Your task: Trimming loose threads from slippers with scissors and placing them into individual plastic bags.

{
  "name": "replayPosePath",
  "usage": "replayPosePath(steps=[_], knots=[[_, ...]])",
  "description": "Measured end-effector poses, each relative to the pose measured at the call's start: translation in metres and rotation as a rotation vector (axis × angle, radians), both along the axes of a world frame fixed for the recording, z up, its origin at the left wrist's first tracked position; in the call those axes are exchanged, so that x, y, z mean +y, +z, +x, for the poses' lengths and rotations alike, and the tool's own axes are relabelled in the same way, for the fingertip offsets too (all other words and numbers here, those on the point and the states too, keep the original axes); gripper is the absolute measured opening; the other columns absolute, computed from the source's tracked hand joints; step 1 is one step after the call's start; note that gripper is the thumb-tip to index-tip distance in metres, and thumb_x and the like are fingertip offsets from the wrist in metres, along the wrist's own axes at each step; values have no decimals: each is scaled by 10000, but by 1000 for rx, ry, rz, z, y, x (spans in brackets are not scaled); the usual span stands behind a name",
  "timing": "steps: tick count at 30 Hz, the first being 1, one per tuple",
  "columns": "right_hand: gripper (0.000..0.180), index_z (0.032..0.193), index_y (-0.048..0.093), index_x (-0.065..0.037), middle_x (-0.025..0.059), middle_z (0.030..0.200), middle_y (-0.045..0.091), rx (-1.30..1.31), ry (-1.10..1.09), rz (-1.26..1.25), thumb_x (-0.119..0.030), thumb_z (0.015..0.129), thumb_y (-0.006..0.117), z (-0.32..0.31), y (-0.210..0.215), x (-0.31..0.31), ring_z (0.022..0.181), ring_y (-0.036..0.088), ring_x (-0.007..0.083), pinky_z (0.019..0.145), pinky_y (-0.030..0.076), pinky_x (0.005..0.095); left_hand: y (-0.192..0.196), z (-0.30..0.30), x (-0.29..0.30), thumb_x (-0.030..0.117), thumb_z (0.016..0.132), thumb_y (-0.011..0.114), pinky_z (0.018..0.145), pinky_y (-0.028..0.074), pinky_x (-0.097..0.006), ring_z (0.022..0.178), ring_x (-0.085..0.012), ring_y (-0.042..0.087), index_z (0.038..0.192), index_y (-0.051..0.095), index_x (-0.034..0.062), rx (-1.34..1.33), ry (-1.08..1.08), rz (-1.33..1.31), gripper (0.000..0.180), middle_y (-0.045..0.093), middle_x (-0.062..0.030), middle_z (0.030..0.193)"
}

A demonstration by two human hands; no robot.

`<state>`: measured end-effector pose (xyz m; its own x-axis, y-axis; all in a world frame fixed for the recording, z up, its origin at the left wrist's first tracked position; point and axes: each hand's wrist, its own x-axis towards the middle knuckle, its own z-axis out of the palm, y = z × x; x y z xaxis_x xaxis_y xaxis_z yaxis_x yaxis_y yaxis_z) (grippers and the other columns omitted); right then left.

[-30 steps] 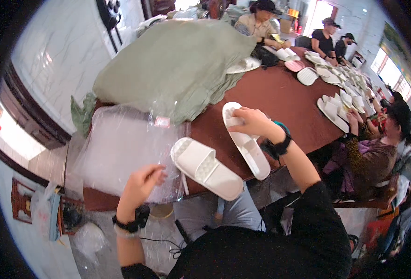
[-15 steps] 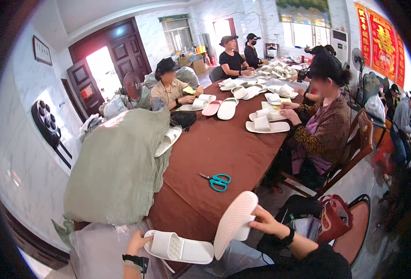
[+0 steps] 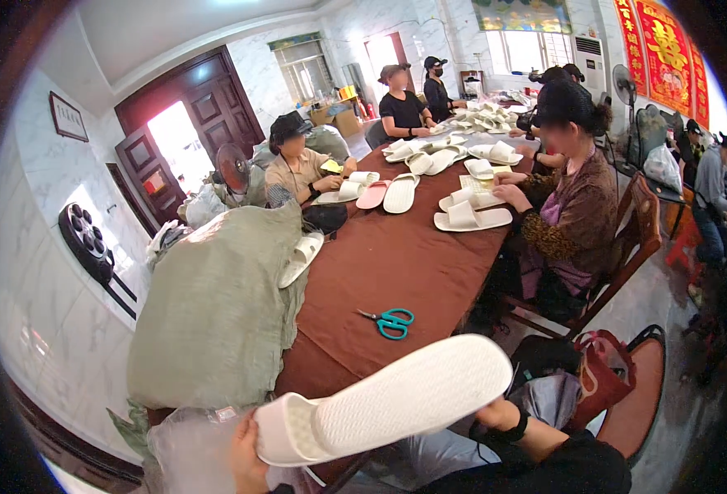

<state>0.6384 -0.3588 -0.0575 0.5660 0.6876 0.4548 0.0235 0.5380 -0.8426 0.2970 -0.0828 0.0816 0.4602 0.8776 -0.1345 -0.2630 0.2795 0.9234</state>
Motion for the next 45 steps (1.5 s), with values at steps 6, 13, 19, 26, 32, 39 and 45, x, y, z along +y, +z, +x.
replayPosePath(steps=[6, 13, 19, 26, 32, 39, 45], knots=[[559, 1281, 422, -9, 141, 1303, 459, -919, 331, 27, -311, 842, 592, -32, 77, 24, 1214, 418, 287, 1018, 316, 401, -34, 2, -75, 204, 891, 508, 955, 385, -414, 1122, -259, 491, 1286, 398, 3, 70, -6, 11, 456, 492, -142, 1239], [1007, 1443, 15, -167, 177, 1462, 177, 331, 627, 11, -789, 731, 363, -26, 146, 32, 1207, 419, 402, 934, 388, 549, -43, -2, -126, 186, 884, 485, 988, 371, -353, 1181, -253, 461, 1308, 385, -25, -19, 129, 167, 483, 473, -160, 1282], [681, 1429, 12, 6, 161, 1472, 148, -536, 433, -454, -341, 970, 378, -42, 113, 38, 1356, 178, 261, 1092, 153, 371, -25, 0, -135, 219, 944, 384, 998, 353, -388, 1180, -279, 453, 1288, 365, -46, 369, 281, 219, 434, 469, -196, 1266], [527, 1339, 305, -5, 132, 1276, 468, 750, 813, -696, -232, 917, 523, -29, 46, 58, 1105, 527, 231, 868, 500, 371, -37, -10, -127, 357, 966, 320, 953, 398, -439, 1104, -346, 499, 1368, 260, 30, -115, 52, 88, 521, 427, -235, 1290], [370, 1265, 388, 2, 147, 1286, 458, 795, 520, -36, -201, 956, 410, 102, 90, 159, 1203, 431, 275, 1048, 336, 437, -13, 8, -128, 359, 964, 380, 828, 483, -401, 1013, -323, 558, 1377, 262, 67, -52, 111, 201, 519, 440, -229, 1277], [438, 1313, 342, -46, 149, 1337, 387, 952, 353, -88, -201, 927, 478, 179, 111, 338, 1251, 362, 276, 1032, 330, 435, -49, -2, -116, 86, 911, 515, 741, 457, -262, 911, -162, 555, 1267, 418, -15, 425, 150, 456, 382, 551, -142, 1138], [384, 1264, 406, 20, 172, 1201, 503, 293, 485, -585, -109, 910, 482, 100, 53, 524, 1054, 528, 290, 877, 439, 349, -58, -24, -113, 82, 898, 544, 817, 449, -266, 974, -176, 558, 1259, 423, -5, 564, 228, 350, 391, 553, -124, 1150]])
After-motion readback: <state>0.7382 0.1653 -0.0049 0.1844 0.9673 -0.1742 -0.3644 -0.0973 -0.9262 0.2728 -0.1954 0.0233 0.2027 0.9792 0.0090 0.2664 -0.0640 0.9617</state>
